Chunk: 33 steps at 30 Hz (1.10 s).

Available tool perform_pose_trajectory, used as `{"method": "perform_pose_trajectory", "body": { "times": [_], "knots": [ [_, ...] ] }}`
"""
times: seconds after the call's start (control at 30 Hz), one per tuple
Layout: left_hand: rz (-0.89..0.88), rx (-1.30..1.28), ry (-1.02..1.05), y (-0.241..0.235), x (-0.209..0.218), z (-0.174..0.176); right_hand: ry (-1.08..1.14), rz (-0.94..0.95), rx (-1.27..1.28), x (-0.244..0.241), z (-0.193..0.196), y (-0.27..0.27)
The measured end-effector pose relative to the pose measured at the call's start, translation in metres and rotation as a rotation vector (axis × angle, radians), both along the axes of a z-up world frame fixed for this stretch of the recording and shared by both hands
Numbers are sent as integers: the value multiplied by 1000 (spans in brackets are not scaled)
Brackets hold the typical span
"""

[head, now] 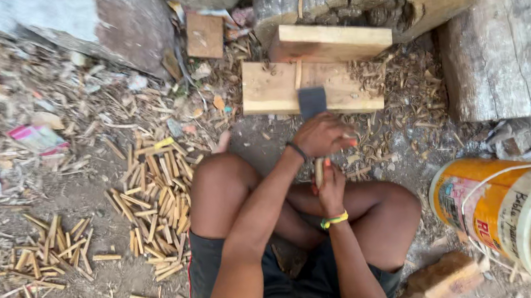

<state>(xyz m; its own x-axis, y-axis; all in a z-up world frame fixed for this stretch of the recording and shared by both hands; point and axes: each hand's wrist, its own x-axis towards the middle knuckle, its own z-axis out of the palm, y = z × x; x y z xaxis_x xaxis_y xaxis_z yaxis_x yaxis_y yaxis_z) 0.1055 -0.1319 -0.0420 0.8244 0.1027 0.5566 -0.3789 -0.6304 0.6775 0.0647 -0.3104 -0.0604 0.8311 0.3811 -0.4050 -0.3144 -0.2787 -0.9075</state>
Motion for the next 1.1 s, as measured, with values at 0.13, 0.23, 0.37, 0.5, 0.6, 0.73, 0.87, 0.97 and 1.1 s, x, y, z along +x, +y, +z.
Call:
{"method": "perform_pose_trajectory", "body": {
  "times": [0.13,0.23,0.37,0.5,0.6,0.73,0.87,0.97,1.1],
  "knots": [
    [-20,-63,152,-6,3,-13,102,-40,8,-9,0,-7],
    [-10,-42,157,-5,6,-3,151,-86,10,-3,6,2],
    [39,-59,158,-4,5,-3,152,-87,18,-2,5,2],
    [92,-101,184,-1,-2,-3,155,-50,13,-3,0,3],
    [117,-115,202,0,-4,-5,159,-34,4,-5,-2,5],
    [114,-133,258,1,-2,-9,172,-31,-14,-3,-4,5],
    [140,-183,287,1,-1,-14,196,-30,-41,-3,-10,6],
    [123,-186,343,4,2,-22,186,-43,-48,-5,-18,10],
    [166,-175,295,6,8,-40,135,-7,-120,-11,-19,19]
  ]
}}
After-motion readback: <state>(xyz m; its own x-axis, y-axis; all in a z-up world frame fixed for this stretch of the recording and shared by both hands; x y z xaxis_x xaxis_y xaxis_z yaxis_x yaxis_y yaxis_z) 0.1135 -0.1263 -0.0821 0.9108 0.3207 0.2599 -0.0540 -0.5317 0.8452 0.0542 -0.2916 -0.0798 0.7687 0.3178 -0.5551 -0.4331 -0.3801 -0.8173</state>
